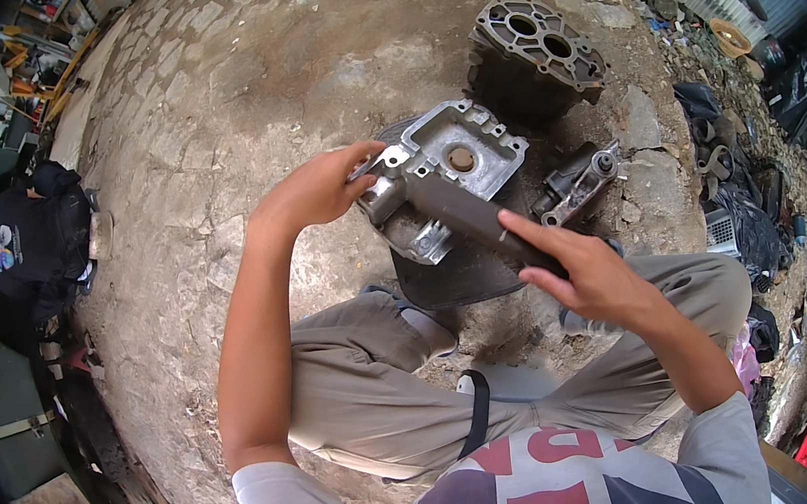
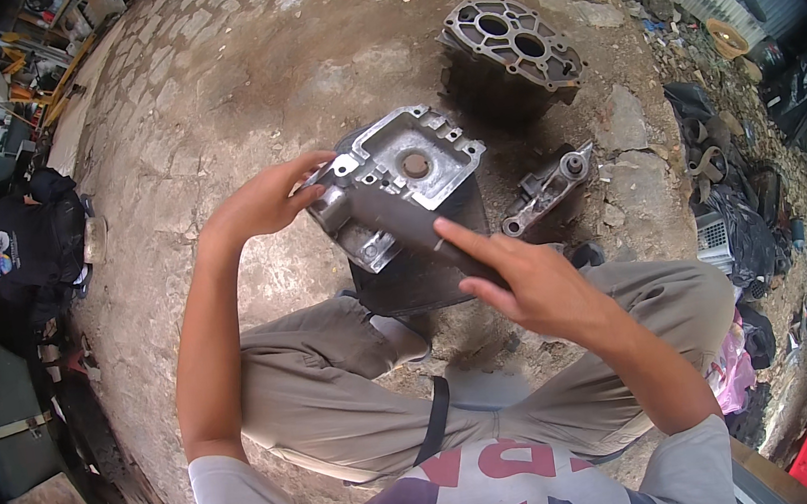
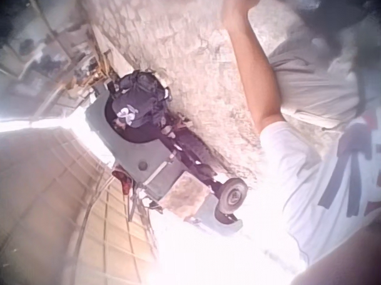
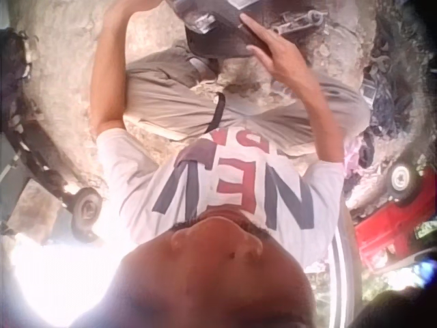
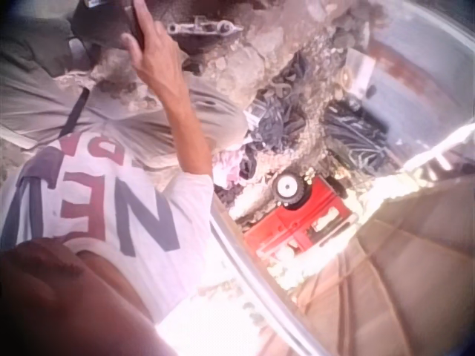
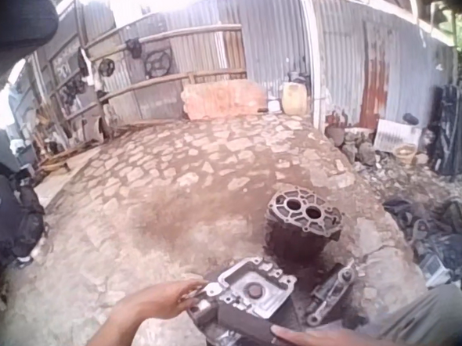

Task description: The person sits on the ground and uses a wire brush to clean the surface of a metal engine part. They rotate the part to access different areas and continue scrubbing throughout the clip.

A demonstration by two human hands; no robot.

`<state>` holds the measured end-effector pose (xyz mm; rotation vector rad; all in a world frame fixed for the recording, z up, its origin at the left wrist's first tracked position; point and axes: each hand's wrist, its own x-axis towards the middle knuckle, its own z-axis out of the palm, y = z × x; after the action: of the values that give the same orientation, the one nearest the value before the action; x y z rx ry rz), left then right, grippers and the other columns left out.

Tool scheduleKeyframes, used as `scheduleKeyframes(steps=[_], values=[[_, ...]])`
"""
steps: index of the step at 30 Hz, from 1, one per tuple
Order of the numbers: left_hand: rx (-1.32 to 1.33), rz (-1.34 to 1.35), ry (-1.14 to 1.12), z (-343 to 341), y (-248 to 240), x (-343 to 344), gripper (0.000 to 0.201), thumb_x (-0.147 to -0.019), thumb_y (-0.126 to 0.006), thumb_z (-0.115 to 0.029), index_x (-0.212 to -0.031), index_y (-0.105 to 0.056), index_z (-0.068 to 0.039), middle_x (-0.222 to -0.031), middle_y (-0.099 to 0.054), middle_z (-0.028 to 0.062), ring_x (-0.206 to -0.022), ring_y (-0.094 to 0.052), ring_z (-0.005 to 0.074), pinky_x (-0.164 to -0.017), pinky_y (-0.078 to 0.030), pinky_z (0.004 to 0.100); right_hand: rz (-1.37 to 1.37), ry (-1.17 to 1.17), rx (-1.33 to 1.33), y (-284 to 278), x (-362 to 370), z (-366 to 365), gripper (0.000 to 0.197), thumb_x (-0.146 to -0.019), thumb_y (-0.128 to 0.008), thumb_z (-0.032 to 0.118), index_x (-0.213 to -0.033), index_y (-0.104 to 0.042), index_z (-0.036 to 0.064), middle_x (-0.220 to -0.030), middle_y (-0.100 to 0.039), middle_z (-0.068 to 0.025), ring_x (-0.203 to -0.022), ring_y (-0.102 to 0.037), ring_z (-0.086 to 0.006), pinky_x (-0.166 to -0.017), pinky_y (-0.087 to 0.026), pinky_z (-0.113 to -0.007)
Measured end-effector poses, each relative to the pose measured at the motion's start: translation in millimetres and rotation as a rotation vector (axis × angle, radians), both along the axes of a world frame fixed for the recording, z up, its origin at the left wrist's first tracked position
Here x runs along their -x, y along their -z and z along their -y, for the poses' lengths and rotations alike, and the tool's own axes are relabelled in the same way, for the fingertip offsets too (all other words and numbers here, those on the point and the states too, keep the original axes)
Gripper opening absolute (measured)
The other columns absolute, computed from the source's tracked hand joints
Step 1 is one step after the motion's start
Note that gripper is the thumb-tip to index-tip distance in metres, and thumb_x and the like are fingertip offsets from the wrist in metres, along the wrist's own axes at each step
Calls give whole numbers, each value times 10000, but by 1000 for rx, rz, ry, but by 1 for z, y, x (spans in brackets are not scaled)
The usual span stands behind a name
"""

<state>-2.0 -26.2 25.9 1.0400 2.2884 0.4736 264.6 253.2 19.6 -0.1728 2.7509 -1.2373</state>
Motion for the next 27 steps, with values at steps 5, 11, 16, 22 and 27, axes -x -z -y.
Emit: scheduleKeyframes(steps=[5,11,16,22,27], values=[[6,5,-24,9,2,-5,548,-1062,-661,-194,-1586,-506,-157,-1411,-686,207,-1248,-682,396,-1025,-540,495,53,-71,-1,-10,6,1,743,-1013,-738,217,-1675,-406,270,-1127,-720,-207,-968,-701,-414,-866,-560,-474],[35,-12,9,2,-4,-2,560,-1062,-674,-243,-1592,-516,-154,-1459,-671,176,-1287,-672,368,-1068,-550,471,25,305,-97,17,15,-47,720,-990,-737,97,-1646,-462,206,-1285,-712,-253,-1087,-711,-431,-940,-549,-468],[-40,-49,33,2,4,-1,565,-1038,-696,-215,-1574,-540,-132,-1482,-652,172,-1311,-653,372,-1087,-537,461,-110,11,17,-9,3,-8,743,-959,-784,109,-1633,-482,188,-1225,-732,-224,-1046,-717,-419,-916,-558,-437],[-76,-52,31,10,3,-2,563,-1020,-708,-179,-1561,-560,-131,-1467,-662,171,-1312,-650,373,-1089,-535,465,-80,24,-61,-12,8,-15,744,-955,-799,158,-1626,-489,241,-1046,-710,-202,-936,-692,-432,-835,-549,-481],[-58,-61,58,0,6,3,546,-1002,-733,-183,-1528,-601,-125,-1457,-672,159,-1309,-654,364,-1085,-538,466,-15,272,-225,6,13,-51,729,-999,-735,141,-1655,-427,215,-1141,-728,-257,-994,-705,-475,-873,-549,-518]])
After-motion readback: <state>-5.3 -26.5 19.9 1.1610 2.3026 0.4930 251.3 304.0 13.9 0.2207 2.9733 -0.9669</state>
